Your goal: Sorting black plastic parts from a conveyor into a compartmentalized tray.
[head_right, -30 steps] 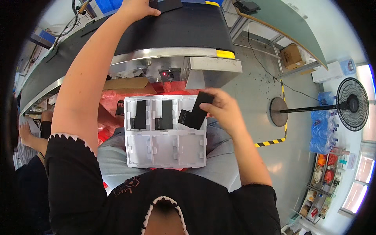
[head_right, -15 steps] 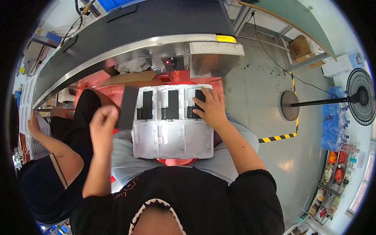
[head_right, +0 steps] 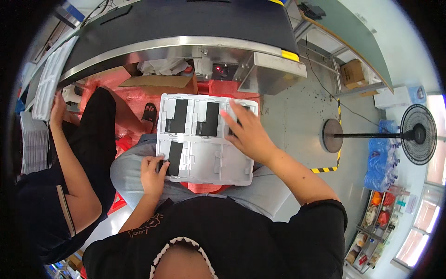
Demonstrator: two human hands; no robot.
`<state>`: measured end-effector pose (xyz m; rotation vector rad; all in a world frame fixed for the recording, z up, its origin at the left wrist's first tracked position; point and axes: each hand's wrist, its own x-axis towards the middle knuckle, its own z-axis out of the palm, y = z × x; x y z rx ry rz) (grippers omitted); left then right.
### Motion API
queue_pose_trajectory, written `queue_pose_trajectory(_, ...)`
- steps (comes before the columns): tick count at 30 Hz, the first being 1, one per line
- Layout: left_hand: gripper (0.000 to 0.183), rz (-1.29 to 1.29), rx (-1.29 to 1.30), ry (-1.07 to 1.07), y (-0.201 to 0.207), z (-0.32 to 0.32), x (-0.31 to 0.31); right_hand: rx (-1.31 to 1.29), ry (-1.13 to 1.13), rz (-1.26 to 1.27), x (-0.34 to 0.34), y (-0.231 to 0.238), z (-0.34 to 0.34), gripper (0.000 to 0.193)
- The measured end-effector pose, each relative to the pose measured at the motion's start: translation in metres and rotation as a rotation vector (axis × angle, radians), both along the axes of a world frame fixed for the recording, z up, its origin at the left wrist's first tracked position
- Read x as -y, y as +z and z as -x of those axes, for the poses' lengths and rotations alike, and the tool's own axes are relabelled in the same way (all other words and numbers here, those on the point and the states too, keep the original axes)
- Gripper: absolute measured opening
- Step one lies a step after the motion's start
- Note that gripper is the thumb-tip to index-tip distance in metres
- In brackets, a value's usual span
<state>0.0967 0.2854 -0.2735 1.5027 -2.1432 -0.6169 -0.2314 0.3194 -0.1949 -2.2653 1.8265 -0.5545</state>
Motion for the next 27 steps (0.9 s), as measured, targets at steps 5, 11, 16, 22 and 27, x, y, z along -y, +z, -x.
queue_pose_trajectory(5, 0.045, -0.002, 0.053, 0.089, -0.010, 0.000, -0.009, 0.108, -0.213, 0.714, 0.119, 0.110, 0.026, 0.036)
queue_pose_trajectory(11, 0.056, -0.019, 0.158, 0.112, 0.013, 0.024, -0.010, -0.064, -0.971, 0.432, 0.255, 0.112, 0.113, 0.059)
queue_pose_trajectory(16, 0.043, 0.292, -0.359, -0.289, 0.111, 0.065, 0.076, -0.120, -1.001, -0.172, 0.276, 0.131, 0.116, 0.077)
queue_pose_trajectory(22, 0.026, 0.944, -0.320, -0.169, 0.210, 0.156, 0.277, 0.116, -1.105, -0.012, 0.267, 0.118, 0.149, 0.072)
queue_pose_trajectory(27, 0.053, 0.609, 0.378, -0.320, 0.160, 0.184, 0.420, 1.026, -0.681, 0.683, 0.206, 0.131, 0.106, 0.038)
